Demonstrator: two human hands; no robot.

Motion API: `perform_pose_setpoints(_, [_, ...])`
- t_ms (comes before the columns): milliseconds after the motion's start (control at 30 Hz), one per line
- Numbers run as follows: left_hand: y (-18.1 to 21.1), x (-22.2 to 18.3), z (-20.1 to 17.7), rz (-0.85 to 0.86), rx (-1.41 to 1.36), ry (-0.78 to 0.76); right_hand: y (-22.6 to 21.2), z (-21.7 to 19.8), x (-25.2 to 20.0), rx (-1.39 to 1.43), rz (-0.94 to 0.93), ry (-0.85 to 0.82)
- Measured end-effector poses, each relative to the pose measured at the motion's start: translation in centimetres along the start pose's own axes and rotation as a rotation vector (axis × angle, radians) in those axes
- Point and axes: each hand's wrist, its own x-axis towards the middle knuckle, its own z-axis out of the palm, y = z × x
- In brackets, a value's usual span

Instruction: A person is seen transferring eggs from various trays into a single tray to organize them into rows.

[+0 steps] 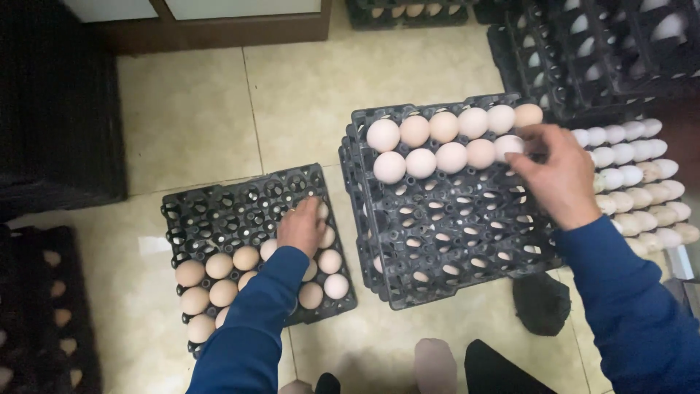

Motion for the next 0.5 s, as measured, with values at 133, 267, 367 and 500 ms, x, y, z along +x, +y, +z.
perform_pose_setpoints(133, [0.9,-0.8,-1.2,-0.036,-0.029,-0.018,2.3,1.3,1.1,-0.045,0.029,-0.078])
perform_pose_setpoints(267, [1.7,-2.0,-3.9,-0.027,-0.072,-0.018,3.3,3.4,1.6,0.013,-0.002,-0.074])
perform_pose_setpoints(367, [2.6,-3.0,-6.2,0.031,-0.125,0.060,2.7,3.2,1.6,0.041,0.101,-0.038])
perform_pose_setpoints(500, [6.9,-4.5,-10.9,0.140,-0.276,0.291,0.1,0.6,0.2,0.196,0.021,0.116])
